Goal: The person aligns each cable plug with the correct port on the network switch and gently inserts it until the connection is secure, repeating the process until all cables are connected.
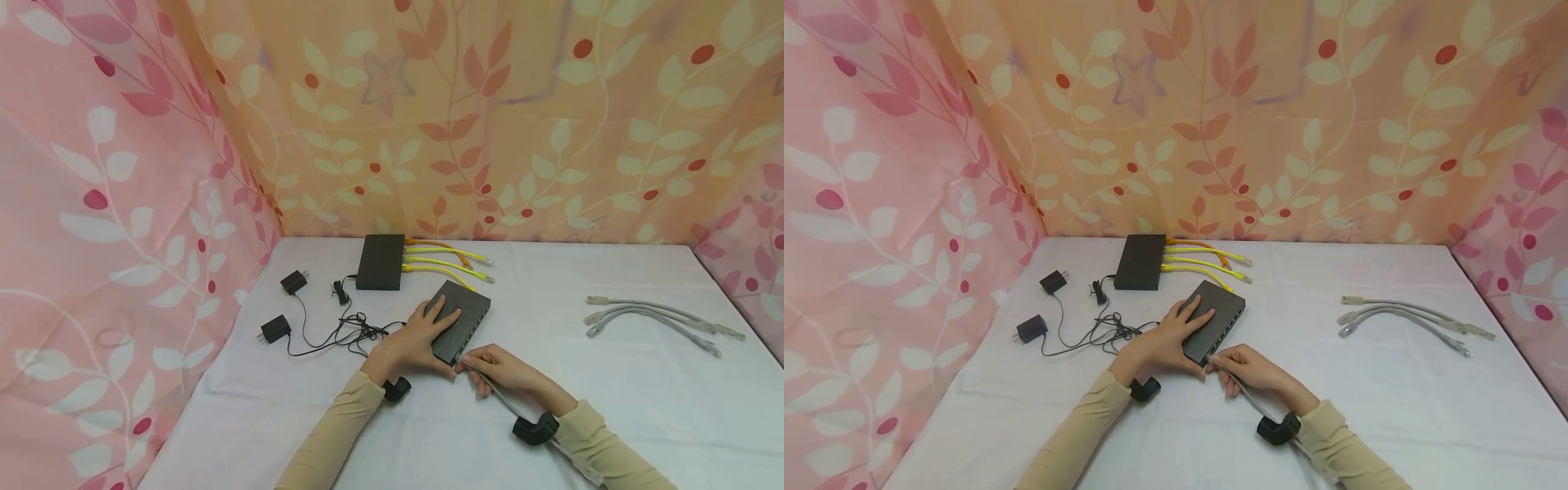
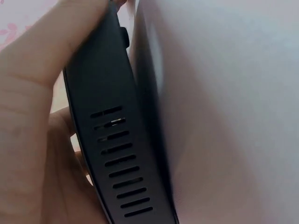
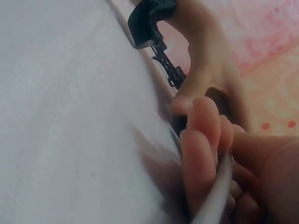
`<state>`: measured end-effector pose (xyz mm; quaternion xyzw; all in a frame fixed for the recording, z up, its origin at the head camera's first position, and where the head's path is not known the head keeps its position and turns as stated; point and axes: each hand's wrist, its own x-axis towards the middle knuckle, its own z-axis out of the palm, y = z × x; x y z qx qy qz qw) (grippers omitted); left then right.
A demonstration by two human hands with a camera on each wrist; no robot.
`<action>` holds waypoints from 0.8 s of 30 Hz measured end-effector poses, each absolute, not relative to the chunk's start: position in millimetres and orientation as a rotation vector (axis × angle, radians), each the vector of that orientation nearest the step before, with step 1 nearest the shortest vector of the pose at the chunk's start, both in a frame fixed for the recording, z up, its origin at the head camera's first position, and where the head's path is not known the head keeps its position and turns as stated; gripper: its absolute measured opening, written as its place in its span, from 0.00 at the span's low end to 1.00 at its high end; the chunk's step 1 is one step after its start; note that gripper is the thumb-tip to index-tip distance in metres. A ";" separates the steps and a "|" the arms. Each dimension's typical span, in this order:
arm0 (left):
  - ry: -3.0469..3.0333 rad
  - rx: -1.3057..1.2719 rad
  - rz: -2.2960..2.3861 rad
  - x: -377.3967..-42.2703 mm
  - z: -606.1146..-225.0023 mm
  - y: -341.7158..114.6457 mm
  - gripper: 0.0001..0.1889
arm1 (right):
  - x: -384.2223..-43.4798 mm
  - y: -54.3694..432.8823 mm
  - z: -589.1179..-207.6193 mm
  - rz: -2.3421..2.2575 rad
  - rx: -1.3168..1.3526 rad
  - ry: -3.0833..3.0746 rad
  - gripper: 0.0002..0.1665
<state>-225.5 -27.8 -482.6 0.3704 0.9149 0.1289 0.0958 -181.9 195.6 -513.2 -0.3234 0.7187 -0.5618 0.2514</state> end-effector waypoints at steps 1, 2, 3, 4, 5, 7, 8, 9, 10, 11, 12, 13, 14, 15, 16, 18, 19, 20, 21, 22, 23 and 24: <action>2.718 1.104 0.364 -225.6 -483.0 -27.5 0.63 | -181.9 195.1 -513.4 -1.535 -0.885 1.958 0.20; 2.728 1.111 0.343 -225.7 -483.5 -27.1 0.63 | -181.9 194.7 -513.7 -1.543 -0.884 1.954 0.20; 2.737 1.120 0.324 -225.8 -484.2 -26.5 0.63 | -181.7 194.3 -513.8 -1.550 -0.879 1.952 0.20; 2.748 1.128 0.301 -226.0 -484.9 -25.9 0.63 | -181.5 193.8 -513.7 -1.558 -0.871 1.953 0.20; 2.757 1.132 0.284 -226.2 -485.7 -25.2 0.64 | -181.3 193.4 -513.5 -1.566 -0.863 1.951 0.20; 2.778 1.130 0.263 -226.8 -487.8 -23.9 0.64 | -180.8 192.6 -513.7 -1.596 -0.844 1.937 0.21; 2.786 1.129 0.257 -227.0 -488.6 -23.3 0.65 | -180.6 192.3 -513.8 -1.619 -0.823 1.917 0.22; 2.795 1.127 0.251 -227.3 -489.3 -22.6 0.65 | -180.4 192.0 -514.3 -1.644 -0.804 1.897 0.22; 2.805 1.123 0.242 -227.6 -490.0 -22.2 0.65 | -180.2 191.7 -514.5 -1.668 -0.785 1.876 0.23; 2.815 1.121 0.237 -227.7 -490.5 -21.7 0.66 | -180.0 191.3 -515.0 -1.692 -0.769 1.853 0.23; 2.825 1.121 0.234 -227.8 -490.9 -21.4 0.66 | -179.8 190.7 -515.5 -1.716 -0.764 1.835 0.23; 2.834 1.120 0.229 -227.7 -491.2 -21.1 0.66 | -179.5 190.1 -515.9 -1.739 -0.760 1.819 0.23; 2.844 1.121 0.224 -227.7 -491.4 -20.9 0.66 | -179.4 189.2 -516.2 -1.753 -0.756 1.813 0.23; 2.853 1.122 0.218 -227.5 -491.6 -20.7 0.66 | -179.0 188.2 -516.4 -1.764 -0.761 1.816 0.22; 2.862 1.127 0.210 -227.5 -492.1 -20.6 0.66 | -178.4 187.1 -516.1 -1.773 -0.761 1.821 0.22; 2.876 1.141 0.195 -227.6 -493.0 -20.1 0.66 | -177.1 185.0 -515.5 -1.787 -0.761 1.835 0.22; 2.883 1.148 0.182 -227.7 -493.6 -19.9 0.67 | -176.1 184.1 -514.8 -1.789 -0.755 1.845 0.22; 2.890 1.155 0.173 -228.0 -494.3 -19.7 0.67 | -175.5 183.3 -514.0 -1.790 -0.748 1.853 0.23; 2.895 1.159 0.163 -228.1 -494.8 -19.4 0.67 | -174.9 182.6 -513.4 -1.786 -0.739 1.870 0.23; 2.898 1.164 0.159 -228.4 -495.3 -19.1 0.67 | -174.5 182.0 -512.8 -1.781 -0.733 1.885 0.23; 2.898 1.165 0.160 -228.5 -495.3 -18.8 0.67 | -174.2 181.5 -512.3 -1.774 -0.728 1.899 0.23; 2.898 1.166 0.168 -228.3 -495.1 -18.5 0.67 | -174.1 181.1 -511.9 -1.765 -0.718 1.916 0.23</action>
